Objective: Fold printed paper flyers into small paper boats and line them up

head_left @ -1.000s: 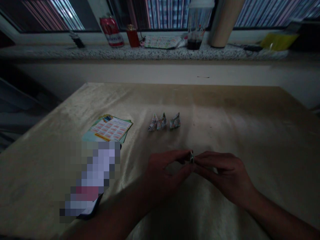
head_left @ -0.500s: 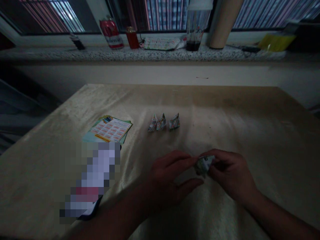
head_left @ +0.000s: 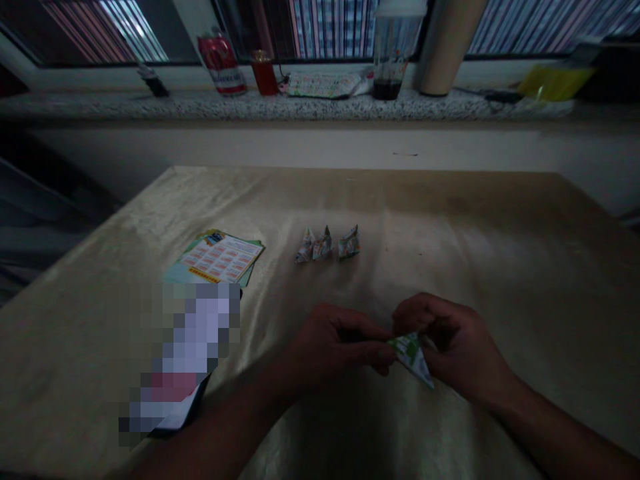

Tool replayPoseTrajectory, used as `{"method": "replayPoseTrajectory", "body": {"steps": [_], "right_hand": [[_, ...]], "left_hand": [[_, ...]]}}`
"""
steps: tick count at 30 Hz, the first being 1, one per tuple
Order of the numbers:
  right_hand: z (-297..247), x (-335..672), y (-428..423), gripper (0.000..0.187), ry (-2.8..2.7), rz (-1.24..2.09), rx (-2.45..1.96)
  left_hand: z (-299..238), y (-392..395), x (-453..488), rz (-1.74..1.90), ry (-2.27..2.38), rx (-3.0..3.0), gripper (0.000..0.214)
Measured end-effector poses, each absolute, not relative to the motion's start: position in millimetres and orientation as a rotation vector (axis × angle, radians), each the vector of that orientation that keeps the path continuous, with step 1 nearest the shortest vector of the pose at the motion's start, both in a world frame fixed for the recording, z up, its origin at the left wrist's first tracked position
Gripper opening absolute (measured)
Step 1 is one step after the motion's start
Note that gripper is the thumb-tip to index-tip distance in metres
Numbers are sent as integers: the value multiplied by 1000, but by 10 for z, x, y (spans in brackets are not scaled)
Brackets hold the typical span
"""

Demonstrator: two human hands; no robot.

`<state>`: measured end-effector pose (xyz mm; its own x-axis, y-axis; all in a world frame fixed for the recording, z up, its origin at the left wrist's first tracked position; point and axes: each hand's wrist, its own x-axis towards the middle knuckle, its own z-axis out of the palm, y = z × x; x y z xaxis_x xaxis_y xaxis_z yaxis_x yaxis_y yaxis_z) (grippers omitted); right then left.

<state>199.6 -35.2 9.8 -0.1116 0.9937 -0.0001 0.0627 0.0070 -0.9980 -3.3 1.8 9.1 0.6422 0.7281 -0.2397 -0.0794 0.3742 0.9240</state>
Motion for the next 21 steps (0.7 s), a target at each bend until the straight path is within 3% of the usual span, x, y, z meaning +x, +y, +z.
{"method": "replayPoseTrajectory", "body": {"steps": [6, 14, 21], "right_hand": [[33, 1959, -349, 27, -1228, 1452, -1216], [112, 2001, -396, 29, -1432, 1113, -1173], [191, 2084, -380, 26, -1905, 850, -801]], "left_hand": [[71, -50, 0, 568, 750, 1095, 14], [116, -30, -33, 717, 683, 1473, 41], [136, -3, -161, 961, 588, 2027, 18]]}}
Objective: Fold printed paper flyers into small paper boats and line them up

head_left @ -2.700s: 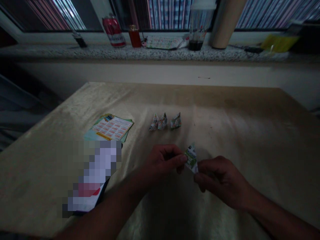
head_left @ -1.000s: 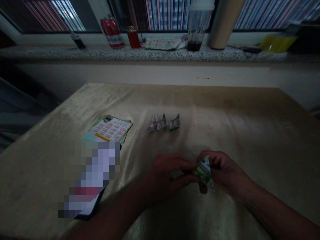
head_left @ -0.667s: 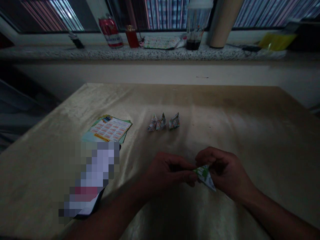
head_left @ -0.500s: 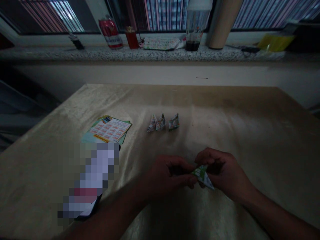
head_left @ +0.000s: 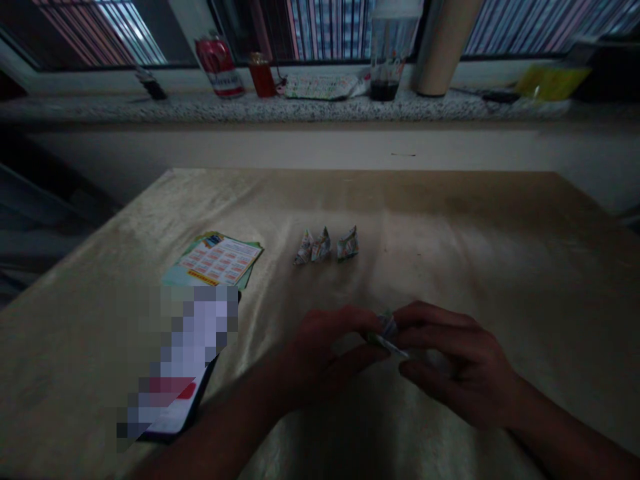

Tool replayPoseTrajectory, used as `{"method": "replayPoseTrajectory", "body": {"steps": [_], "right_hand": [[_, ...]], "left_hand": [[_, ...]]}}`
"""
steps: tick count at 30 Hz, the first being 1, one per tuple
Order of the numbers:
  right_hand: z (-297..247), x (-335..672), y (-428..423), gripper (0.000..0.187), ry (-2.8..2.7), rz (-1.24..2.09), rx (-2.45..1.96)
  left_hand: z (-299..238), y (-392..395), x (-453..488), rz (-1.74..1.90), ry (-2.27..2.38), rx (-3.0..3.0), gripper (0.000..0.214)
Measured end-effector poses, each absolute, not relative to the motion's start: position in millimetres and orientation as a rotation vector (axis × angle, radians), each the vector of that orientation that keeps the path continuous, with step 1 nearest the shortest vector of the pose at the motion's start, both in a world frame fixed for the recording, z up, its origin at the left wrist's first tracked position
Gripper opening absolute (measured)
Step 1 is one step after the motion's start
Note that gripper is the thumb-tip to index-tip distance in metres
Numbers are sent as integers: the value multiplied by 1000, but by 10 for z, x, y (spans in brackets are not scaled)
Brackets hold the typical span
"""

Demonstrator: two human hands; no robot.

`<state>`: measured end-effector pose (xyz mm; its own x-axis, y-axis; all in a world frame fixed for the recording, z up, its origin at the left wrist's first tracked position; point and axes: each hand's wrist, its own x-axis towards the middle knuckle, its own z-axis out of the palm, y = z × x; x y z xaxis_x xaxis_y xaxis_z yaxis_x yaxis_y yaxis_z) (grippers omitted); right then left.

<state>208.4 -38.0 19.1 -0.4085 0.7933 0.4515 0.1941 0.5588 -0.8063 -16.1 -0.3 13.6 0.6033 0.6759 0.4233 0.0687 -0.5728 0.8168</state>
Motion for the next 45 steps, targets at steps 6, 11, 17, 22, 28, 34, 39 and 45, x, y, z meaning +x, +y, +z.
{"method": "replayPoseTrajectory", "body": {"steps": [6, 11, 17, 22, 28, 34, 39, 45], "right_hand": [[160, 2049, -373, 23, -1817, 707, -842], [160, 1987, -405, 19, -1590, 794, -1001], [164, 1953, -399, 18, -1445, 832, -1184], [122, 1977, -374, 14, -1512, 1004, -1221], [159, 1980, -373, 22, -1744, 976, -1280], [199, 2052, -355, 20, -1733, 1022, -1248], [202, 2053, -368, 17, -1746, 1090, -1211], [261, 2030, -349, 25, -1492, 1441, -1096]], "left_hand": [[189, -2, -124, 1085, 564, 2019, 5], [142, -91, -52, 1223, 665, 1852, 11], [68, -144, 28, 1089, 879, 1514, 22], [113, -82, 69, 918, 940, 1387, 12], [97, -36, 28, 1008, 953, 1256, 9], [140, 8, 7, 766, 910, 1260, 13], [165, -20, -16, 585, 817, 1318, 15], [182, -106, -12, 812, 760, 1907, 21]]}}
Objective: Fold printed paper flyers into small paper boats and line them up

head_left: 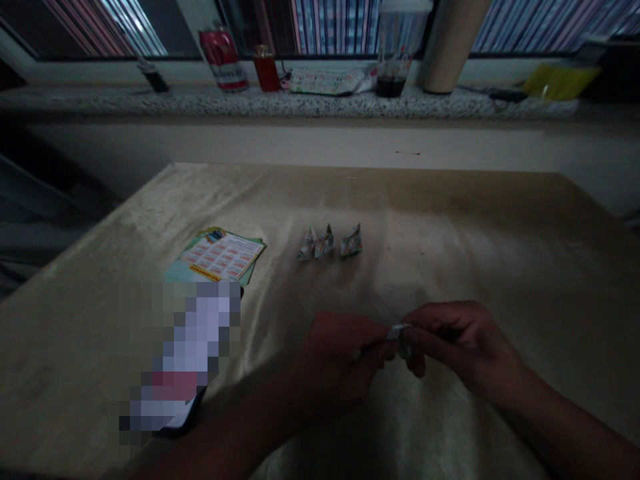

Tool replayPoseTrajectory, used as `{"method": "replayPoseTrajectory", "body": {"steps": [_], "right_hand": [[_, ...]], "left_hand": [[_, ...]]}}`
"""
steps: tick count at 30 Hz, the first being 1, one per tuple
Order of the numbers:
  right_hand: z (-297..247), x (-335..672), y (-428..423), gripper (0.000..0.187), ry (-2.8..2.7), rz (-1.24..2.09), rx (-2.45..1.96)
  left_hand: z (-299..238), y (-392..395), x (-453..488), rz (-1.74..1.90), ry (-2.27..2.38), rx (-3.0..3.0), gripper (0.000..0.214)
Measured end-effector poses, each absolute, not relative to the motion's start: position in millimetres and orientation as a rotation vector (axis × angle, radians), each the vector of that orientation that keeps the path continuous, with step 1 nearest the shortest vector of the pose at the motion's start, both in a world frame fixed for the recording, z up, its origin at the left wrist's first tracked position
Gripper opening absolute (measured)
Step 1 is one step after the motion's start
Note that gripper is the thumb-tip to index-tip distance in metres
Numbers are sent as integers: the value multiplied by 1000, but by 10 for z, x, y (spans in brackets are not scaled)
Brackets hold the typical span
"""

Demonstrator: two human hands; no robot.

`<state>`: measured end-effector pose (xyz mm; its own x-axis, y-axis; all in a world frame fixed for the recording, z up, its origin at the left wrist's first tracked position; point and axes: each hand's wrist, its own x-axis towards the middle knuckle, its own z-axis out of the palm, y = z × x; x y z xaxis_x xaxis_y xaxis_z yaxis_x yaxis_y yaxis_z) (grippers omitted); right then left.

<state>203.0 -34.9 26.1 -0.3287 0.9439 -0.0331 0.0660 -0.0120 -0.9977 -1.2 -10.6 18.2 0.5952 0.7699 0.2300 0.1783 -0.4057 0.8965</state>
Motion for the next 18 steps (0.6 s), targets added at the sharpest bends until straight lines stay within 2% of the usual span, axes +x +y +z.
{"method": "replayPoseTrajectory", "body": {"steps": [4, 7, 9, 13, 18], "right_hand": [[252, 2018, -327, 17, -1417, 1432, -1108], [234, 2040, -337, 21, -1435, 1389, -1138], [225, 2058, -345, 23, -1483, 1399, -1156], [194, 2041, -359, 14, -1395, 1488, -1134], [193, 2013, -378, 18, -1420, 1312, -1166]], "left_hand": [[169, -121, 2, 818, 855, 1947, 18], [172, -108, 13, 751, 898, 1817, 16], [177, -98, 18, 677, 843, 1727, 20], [171, -102, 15, 743, 802, 1687, 29], [142, -101, -5, 832, 879, 1841, 18]]}}
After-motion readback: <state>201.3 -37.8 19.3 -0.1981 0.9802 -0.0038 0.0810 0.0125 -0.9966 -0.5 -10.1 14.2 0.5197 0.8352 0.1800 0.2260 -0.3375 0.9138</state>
